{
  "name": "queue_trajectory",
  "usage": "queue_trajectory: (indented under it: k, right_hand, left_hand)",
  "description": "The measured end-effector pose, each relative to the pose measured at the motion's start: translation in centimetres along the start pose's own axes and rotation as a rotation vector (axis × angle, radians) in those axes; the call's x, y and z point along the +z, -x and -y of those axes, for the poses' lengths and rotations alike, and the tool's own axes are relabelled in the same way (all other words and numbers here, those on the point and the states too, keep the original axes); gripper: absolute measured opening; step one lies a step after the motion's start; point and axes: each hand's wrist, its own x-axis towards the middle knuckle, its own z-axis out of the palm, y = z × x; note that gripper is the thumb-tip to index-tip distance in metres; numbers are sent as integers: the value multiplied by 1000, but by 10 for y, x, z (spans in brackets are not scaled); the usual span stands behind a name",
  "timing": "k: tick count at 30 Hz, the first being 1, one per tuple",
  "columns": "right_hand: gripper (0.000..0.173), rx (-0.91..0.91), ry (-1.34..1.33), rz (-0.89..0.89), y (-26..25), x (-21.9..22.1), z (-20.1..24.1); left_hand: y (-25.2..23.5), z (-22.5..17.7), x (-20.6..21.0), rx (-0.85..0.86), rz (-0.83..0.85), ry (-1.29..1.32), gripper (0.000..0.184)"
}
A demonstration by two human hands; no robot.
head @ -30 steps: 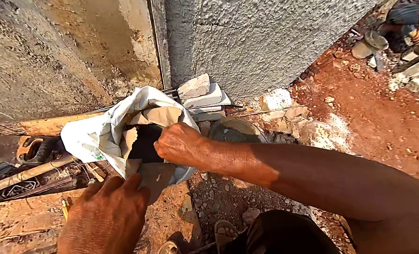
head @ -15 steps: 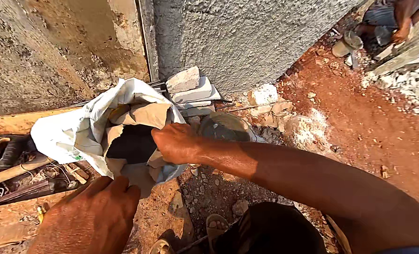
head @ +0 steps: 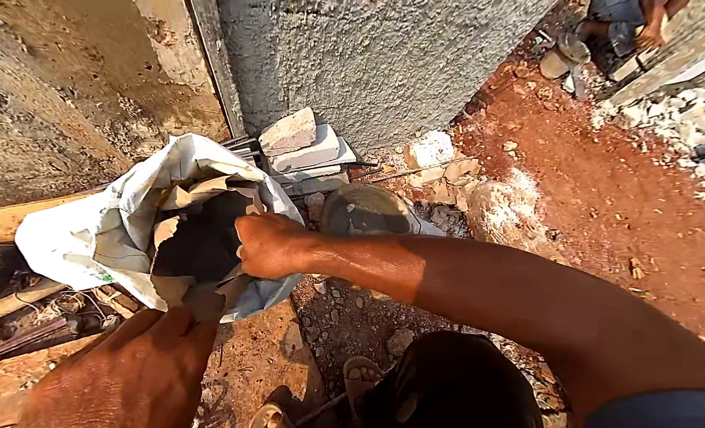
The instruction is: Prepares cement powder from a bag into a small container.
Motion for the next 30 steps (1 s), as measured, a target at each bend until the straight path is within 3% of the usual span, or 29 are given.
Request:
queue_trajectory:
  k: [12, 15, 18, 21, 25, 30]
  right_hand:
    - [18, 41, -271, -4, 10, -7, -35]
    - [16, 44, -359, -56, -2, 7, -26]
    - [21, 68, -316, -6, -21, 14, -5]
    - [20, 37, -209, 115, -23, 8, -12]
    - [34, 70, -134, 273, -24, -1, -8]
    - [33, -5, -242, 149, -15, 5, -23]
  left_hand:
    - [19, 21, 13, 23, -9, 103, 24]
    - [23, 26, 17, 35, -19, 116, 24]
    - [18, 27, 16, 58, -26, 107, 23]
    - [12, 23, 11, 80, 8, 114, 22]
    - [8, 18, 7, 67, 31, 80, 21]
    - [10, 15, 3, 40, 27, 63, 20]
